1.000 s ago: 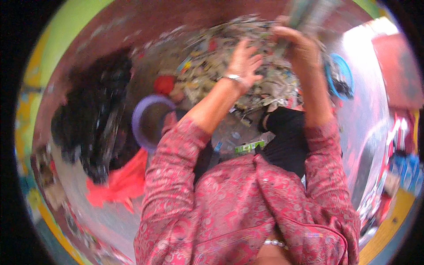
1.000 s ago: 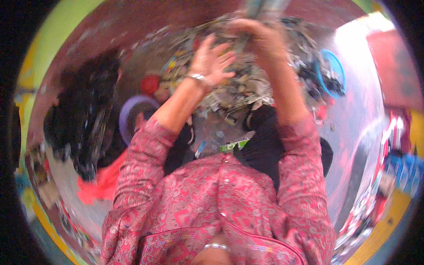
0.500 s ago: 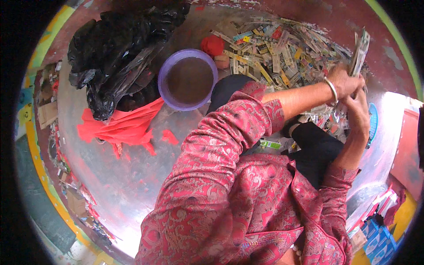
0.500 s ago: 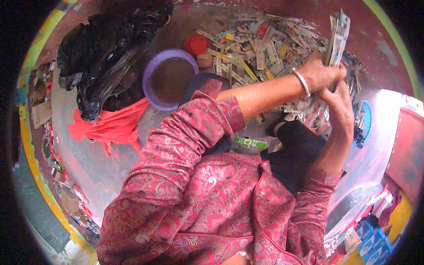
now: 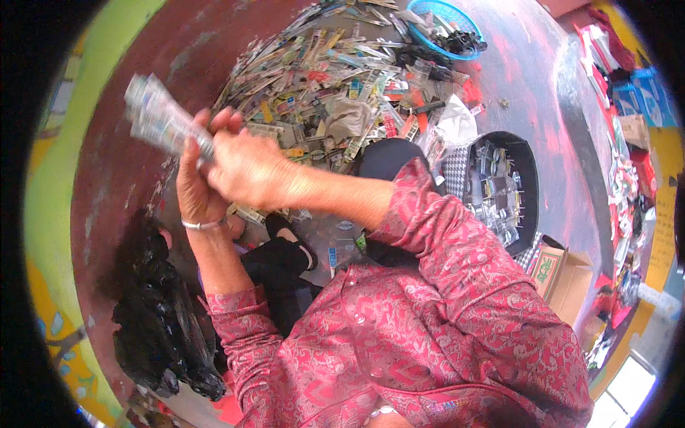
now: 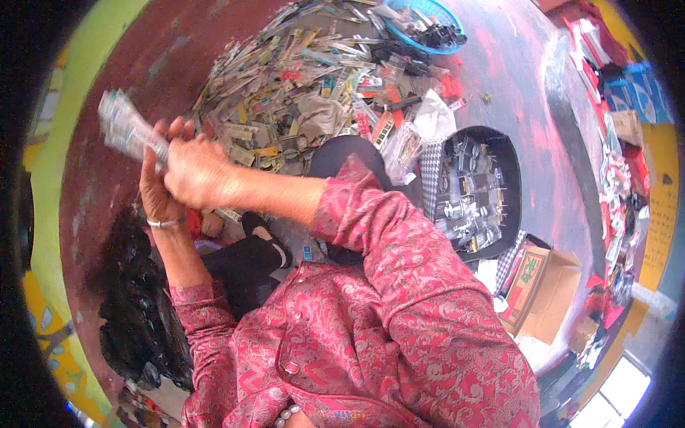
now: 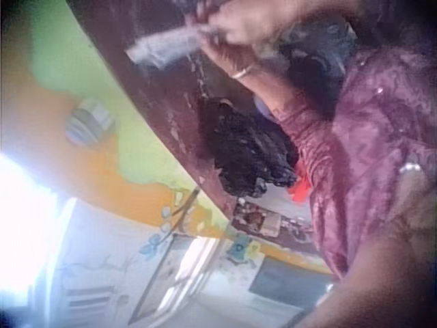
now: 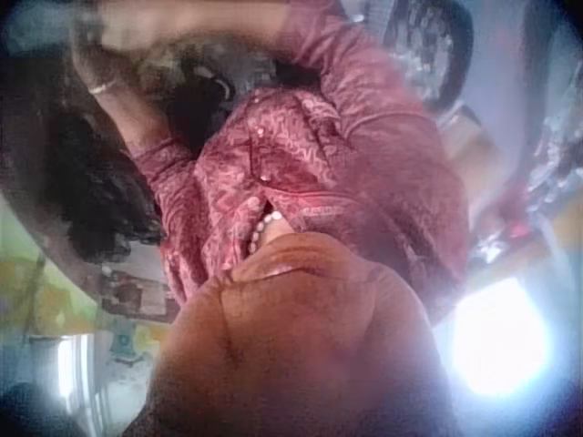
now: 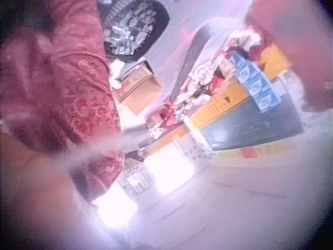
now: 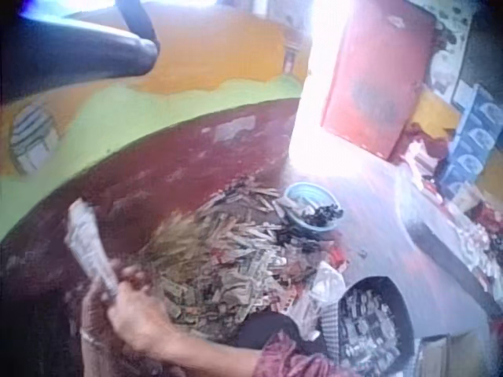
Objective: The person sorts through a pile of plastic-wrapped items on the floor, handling them one by one and placing them into a basket or a clear bag.
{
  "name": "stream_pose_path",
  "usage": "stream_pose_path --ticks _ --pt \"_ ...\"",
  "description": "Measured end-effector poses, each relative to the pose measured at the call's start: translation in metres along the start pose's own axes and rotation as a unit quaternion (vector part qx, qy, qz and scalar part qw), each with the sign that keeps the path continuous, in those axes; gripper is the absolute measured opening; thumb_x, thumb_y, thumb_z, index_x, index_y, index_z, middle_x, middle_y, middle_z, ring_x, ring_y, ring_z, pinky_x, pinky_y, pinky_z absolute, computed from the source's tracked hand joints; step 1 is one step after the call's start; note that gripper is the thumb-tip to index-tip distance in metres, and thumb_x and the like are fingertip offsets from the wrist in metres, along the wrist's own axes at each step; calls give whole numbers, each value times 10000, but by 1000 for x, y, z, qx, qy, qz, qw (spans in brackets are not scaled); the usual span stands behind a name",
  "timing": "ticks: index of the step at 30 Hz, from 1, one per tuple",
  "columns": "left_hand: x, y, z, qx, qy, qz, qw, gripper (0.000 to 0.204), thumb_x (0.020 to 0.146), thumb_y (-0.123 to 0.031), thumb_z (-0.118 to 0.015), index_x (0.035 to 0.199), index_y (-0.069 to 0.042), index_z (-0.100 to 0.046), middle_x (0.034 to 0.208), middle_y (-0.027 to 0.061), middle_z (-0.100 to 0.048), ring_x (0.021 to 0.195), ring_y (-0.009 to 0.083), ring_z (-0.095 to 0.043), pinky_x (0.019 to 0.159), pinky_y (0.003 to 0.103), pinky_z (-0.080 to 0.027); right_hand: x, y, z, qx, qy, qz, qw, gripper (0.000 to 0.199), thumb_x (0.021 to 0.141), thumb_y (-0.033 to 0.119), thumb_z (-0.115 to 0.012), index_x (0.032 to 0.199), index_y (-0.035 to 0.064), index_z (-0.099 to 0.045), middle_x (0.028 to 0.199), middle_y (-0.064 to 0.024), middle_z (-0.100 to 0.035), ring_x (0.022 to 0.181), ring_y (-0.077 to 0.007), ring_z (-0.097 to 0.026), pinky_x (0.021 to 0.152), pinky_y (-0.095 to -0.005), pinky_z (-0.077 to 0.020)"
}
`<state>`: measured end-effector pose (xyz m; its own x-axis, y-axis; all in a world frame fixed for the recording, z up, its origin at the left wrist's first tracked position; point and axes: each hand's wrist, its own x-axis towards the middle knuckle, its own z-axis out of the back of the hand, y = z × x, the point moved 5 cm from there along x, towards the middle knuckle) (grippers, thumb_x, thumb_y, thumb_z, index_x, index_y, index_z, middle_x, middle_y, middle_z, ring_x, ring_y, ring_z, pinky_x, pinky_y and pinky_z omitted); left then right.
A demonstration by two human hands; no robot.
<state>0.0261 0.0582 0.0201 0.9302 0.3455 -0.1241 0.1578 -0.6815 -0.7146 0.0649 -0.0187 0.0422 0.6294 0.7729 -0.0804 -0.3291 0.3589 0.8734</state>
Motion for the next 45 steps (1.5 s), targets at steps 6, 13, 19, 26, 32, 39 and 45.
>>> stream_pose_path --ticks 6,13,19,26,32,39,45 --pt "7 1 4 30 65 23 997 209 877 -206 -434 956 -49 -547 1083 135 -555 1073 238 -482 962 401 -327 -25 -3 42 -12 82 40 996 524 809 448 -418 982 -42 -493 884 -255 -581 847 -373 -573 759 -460 -428" --pt "9 28 33 -173 -82 151 970 252 891 -206 -459 1021 9 -450 639 -22 -325 512 55 -320 497 220 -317 -37 -227 172 186 -204 -115 954 259 813 230 -527 913 2 -597 781 -96 -629 629 -122 -579 573 -211 -444" --pt "20 47 24 -94 -83 148 981 435 789 -20 -522 1193 23 -365 650 -27 -336 533 40 -310 470 188 -288 16 -361 86 -176 -217 -93 956 231 703 231 -567 810 35 -622 742 -174 -609 765 -318 -600 677 -412 -462" --pt "17 51 21 -110 -99 143 979 397 748 29 -503 1133 43 -408 873 77 -483 578 84 -400 514 212 -357 43 -423 60 -194 -61 -159 966 224 685 195 -621 773 -11 -606 740 -147 -619 688 -298 -595 610 -366 -450" --pt "0 62 33 -78 -120 177 974 333 782 8 -503 1108 21 -431 834 58 -504 581 80 -422 513 221 -387 38 -270 114 374 18 -113 920 427 739 169 -605 1096 -41 -500 953 -52 -593 852 -133 -546 780 -266 -405" --pt "2 65 -8 -10 17 141 990 396 766 -59 -576 1136 -42 -434 761 4 -478 595 84 -460 526 225 -406 -3 -19 128 -106 -133 191 967 301 734 297 -598 836 14 -590 811 -141 -598 725 -264 -590 626 -338 -461" --pt "-34 28 -6 -2 23 93 995 232 755 -118 -595 962 -44 -521 795 50 -580 643 123 -582 532 253 -498 3 29 23 -215 -133 416 874 247 689 262 -577 833 63 -603 951 -102 -553 920 -284 -502 786 -387 -389"
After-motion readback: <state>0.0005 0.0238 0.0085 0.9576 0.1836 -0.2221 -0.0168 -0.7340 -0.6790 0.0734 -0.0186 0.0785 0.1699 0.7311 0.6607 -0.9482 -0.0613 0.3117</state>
